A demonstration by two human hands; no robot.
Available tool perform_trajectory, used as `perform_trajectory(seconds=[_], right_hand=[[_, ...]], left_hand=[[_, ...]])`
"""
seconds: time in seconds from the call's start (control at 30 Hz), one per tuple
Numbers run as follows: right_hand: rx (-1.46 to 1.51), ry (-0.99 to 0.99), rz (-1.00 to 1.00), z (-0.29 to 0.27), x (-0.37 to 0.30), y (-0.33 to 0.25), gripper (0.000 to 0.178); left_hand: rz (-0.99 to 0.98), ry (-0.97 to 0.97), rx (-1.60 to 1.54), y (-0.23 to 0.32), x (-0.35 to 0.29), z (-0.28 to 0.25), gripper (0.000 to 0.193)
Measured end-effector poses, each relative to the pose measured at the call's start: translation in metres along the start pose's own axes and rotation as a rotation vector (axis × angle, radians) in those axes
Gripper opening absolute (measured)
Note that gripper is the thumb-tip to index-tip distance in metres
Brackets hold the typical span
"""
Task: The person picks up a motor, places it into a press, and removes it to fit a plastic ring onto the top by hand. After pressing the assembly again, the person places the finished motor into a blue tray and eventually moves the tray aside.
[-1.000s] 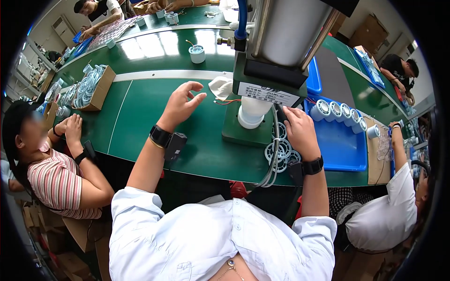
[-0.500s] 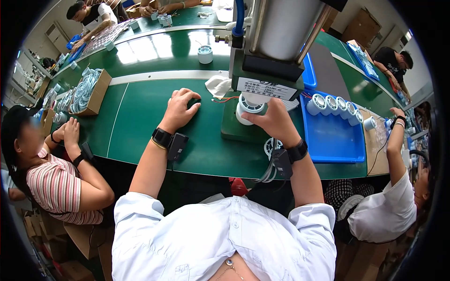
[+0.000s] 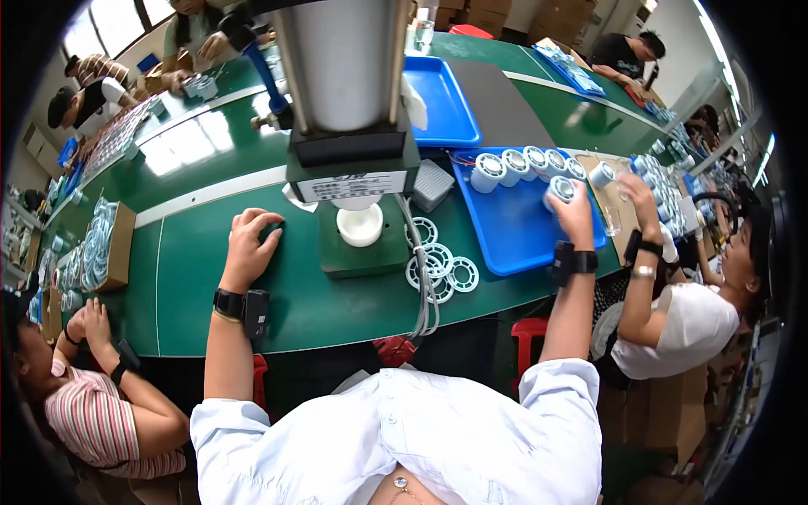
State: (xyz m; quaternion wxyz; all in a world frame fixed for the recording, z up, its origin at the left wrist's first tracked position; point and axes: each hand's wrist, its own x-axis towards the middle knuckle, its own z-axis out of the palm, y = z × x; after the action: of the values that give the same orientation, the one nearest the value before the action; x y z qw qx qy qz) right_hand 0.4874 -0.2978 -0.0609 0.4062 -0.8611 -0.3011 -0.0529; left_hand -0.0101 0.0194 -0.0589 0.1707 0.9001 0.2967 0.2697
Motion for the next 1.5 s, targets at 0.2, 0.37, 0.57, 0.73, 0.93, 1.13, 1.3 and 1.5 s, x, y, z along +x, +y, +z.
perform_trajectory(seconds=[0.2, 0.37, 0.57, 0.73, 0.93, 1.13, 1.3, 1.5], right_hand=[[-0.523, 0.320, -0.184, -0.025, -0.006, 0.038, 0.067], [0.032, -0.124, -0.294, 0.013, -0.078, -0.118, 0.042], [0.213, -0.470, -0.438, 0.064, -0.101, -0.156, 0.024], [0.288, -0.473, -0.372, 0.076, -0.096, -0.135, 0.014], [0.336, -0.519, -0.257, 0.078, -0.094, -0.123, 0.012], [0.297, -0.470, -0.287, 0.076, -0.095, -0.116, 0.011], [0.294, -0.482, -0.307, 0.074, -0.100, -0.130, 0.011], [0.303, -0.460, -0.373, 0.069, -0.103, -0.141, 0.011]], left_hand=[[-0.020, 0.067, -0.016, -0.011, -0.001, 0.015, 0.019], [-0.076, 0.054, 0.039, -0.006, -0.006, 0.014, 0.021], [-0.029, 0.048, 0.035, -0.006, -0.005, 0.012, 0.022], [-0.039, 0.019, 0.051, -0.008, -0.006, 0.007, 0.027], [-0.077, 0.132, 0.238, -0.027, -0.020, -0.026, 0.043], [-0.706, 0.269, 0.781, -0.100, -0.070, -0.119, 0.059], [-0.883, 0.043, 0.559, -0.122, -0.109, -0.151, 0.058], [-0.556, 0.043, -0.053, -0.079, -0.086, -0.117, 0.061]])
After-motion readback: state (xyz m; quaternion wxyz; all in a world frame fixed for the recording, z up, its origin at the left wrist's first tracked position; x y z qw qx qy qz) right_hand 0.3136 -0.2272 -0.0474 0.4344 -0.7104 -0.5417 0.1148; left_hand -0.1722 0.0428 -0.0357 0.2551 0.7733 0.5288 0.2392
